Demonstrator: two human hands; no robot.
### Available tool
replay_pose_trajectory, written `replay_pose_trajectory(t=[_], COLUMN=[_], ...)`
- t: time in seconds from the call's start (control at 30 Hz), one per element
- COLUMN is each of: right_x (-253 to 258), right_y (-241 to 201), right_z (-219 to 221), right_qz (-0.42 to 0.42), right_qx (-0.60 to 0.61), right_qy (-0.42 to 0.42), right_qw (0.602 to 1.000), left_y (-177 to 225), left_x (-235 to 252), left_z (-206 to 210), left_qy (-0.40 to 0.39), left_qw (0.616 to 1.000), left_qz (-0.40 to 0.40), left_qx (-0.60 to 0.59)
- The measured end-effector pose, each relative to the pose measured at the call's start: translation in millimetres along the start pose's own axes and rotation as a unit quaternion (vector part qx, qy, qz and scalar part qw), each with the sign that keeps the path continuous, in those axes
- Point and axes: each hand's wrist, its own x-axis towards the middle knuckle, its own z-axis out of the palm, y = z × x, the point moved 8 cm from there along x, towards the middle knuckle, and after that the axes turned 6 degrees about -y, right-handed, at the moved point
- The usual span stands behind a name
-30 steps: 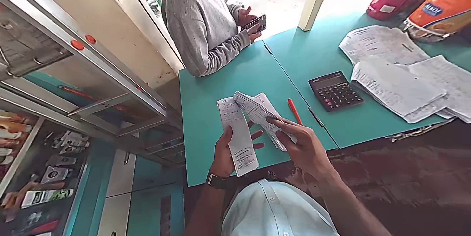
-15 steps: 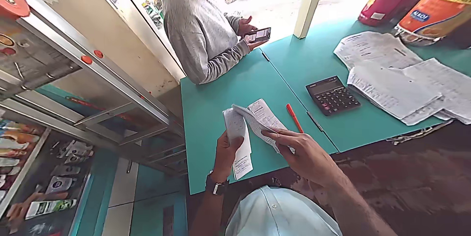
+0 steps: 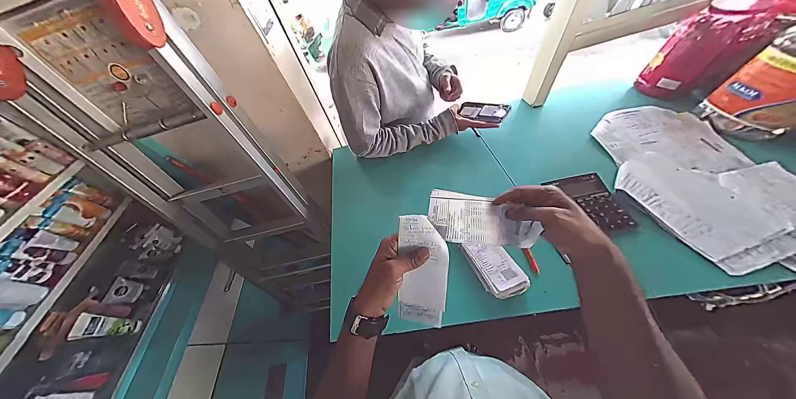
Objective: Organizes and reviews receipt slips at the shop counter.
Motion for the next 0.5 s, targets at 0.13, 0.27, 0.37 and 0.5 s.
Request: replay_pose_trajectory(t=[0.13,0.27,0.37,0.5], right_x=[11.0,8.5,-4.3,-14.5], right_y=[34.3,52.9,51.6,56.2], right_z=[35.2,93.9,138.6,157.8], right_qz=[0.046,0.071,0.102,0.081], right_qx=[0.123,0.220,0.256,0.208], right_qy=[-0.029,-0.111,-0.154,-0.209], right_qw=[0.991,0.967,0.949,0.952], left_y=[7.9,1.3,-10.9,-15.9], left_x=[1.3,6.2,12.4,2.8], left_z=[3.4,3.1,-1.1,-18.6], left_qy=[-0.004,-0.001,-0.005,0.162], left_qw=[0.997,0.986,0.984,0.983], left_qz=[0.032,0.036,0.035,0.024], left_qx=[-0.066,-0.163,-0.177,-0.079])
